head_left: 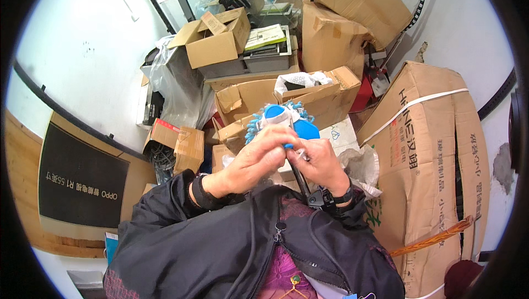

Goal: The person attaches a blue microfiber mop head to a metal pole by wrapping and tying a white strap around the connection point. They then extend the pole to its full length and hold the assembled mop upright.

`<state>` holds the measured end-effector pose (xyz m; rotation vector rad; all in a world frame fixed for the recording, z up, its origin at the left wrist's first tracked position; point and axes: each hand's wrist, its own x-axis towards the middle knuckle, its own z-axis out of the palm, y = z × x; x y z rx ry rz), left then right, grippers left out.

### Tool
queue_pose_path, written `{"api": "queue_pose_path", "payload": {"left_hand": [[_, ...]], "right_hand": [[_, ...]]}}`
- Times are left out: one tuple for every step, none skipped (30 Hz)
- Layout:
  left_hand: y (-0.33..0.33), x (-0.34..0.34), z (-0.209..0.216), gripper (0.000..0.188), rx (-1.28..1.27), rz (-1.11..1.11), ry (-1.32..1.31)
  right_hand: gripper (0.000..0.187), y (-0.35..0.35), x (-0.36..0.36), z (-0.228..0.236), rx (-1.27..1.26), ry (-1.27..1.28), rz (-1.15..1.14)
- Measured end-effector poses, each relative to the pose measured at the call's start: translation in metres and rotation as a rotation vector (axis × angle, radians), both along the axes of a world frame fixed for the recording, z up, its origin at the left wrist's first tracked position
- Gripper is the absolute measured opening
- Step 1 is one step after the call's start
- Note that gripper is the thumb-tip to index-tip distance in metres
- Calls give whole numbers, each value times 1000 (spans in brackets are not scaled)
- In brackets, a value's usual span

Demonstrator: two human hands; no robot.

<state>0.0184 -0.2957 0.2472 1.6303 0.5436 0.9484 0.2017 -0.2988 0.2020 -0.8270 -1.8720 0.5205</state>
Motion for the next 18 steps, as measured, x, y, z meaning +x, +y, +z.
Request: {"api": "queue_pose_path", "payload": {"left_hand": [[-1, -1, -1, 17, -351, -4, 6], [-3, 0, -3, 18, -242, 41, 105], [-4, 2, -7, 19, -137, 87, 204], [-5, 4, -9, 19, -51, 131, 337], [-5, 6, -12, 20, 262, 169, 366], [-5, 8, -14, 20, 278, 206, 343], [-4, 9, -16, 20, 286, 232, 338], [-4, 10, -18, 20, 293, 261, 331], [-4, 10, -19, 15, 190, 274, 345], [-4, 10, -19, 13, -13, 238, 241], [-4, 10, -19, 11, -203, 198, 136], [-3, 10, -18, 10, -389, 155, 26], [-2, 10, -17, 10, -320, 166, 58], [-1, 11, -16, 10, -251, 177, 88], [0, 12, -14, 11, -185, 187, 119], [1, 13, -12, 11, -139, 193, 167], [2, 12, -9, 12, -93, 213, 289], [3, 13, -6, 13, -47, 201, 338]], "right_hand": [[23, -1, 0, 1, -37, 30, 4], [23, -2, 1, 1, -67, 70, 7], [25, -3, 0, 2, -53, 146, 23], [26, -4, 1, 3, -71, 156, 13], [27, -5, 0, 4, -75, 168, 4], [27, -5, 0, 5, -77, 184, -13], [28, -5, -1, 6, -96, 199, 19], [29, -6, 0, 6, -125, 212, 20], [30, -8, 1, 7, -167, 210, 20], [31, -8, 2, 7, -225, 193, 15], [34, -11, 8, 8, -185, 232, 11], [34, -12, 9, 8, -251, 376, 140], [35, -14, 10, 9, -306, 528, 257], [35, -15, 11, 9, -327, 705, 397], [36, -16, 12, 11, -356, 727, 502], [35, -15, 12, 12, -338, 694, 460], [35, -13, 11, 14, -255, 686, 451], [35, -10, 9, 16, -209, 656, 426]]}}
